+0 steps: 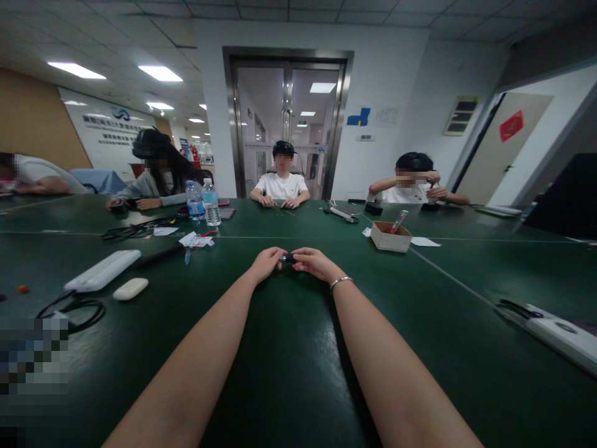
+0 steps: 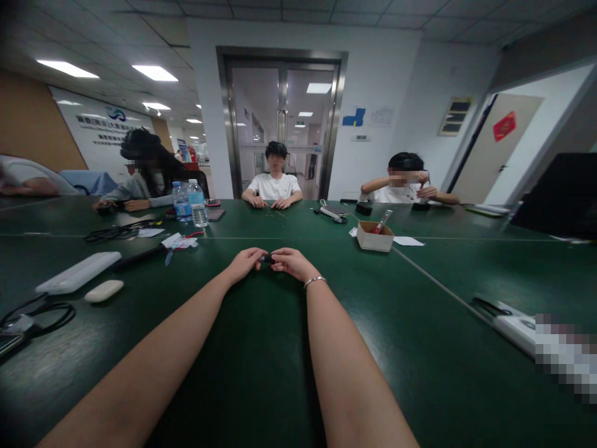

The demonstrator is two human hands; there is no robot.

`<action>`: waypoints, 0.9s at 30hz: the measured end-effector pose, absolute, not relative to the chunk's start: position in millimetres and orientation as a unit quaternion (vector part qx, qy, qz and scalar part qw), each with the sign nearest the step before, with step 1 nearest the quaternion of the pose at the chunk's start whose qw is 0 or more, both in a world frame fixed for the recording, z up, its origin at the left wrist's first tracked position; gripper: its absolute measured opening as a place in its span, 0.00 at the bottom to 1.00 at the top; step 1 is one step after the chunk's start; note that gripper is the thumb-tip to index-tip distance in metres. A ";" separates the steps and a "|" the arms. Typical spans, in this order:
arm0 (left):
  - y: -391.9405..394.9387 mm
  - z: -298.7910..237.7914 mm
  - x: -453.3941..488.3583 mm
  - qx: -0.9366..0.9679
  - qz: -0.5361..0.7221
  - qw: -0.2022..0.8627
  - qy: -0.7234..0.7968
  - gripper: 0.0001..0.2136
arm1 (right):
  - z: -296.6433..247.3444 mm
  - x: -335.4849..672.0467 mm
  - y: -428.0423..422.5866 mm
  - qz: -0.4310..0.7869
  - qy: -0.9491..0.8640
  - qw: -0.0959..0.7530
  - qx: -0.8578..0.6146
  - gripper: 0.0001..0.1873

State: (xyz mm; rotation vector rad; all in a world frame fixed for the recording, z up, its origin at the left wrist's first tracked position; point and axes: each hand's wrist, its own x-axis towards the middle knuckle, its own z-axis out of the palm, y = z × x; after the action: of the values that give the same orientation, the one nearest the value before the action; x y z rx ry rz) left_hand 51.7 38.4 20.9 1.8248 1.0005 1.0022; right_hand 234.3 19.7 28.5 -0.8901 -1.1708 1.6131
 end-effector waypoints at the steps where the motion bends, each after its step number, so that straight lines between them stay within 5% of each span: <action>1: 38.2 20.8 51.6 0.723 0.405 0.398 0.394 0.16 | 28.2 234.4 20.0 0.655 -0.476 0.462 -0.362 0.07; 27: 42.5 16.6 51.5 0.725 0.399 0.395 0.399 0.15 | 27.1 235.3 21.3 0.652 -0.485 0.456 -0.362 0.09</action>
State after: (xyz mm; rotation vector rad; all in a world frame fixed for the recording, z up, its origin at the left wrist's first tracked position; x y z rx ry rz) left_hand 51.5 42.5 16.6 1.8391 1.0118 1.0116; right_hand 235.3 21.3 27.1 -0.8940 -1.1970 1.6088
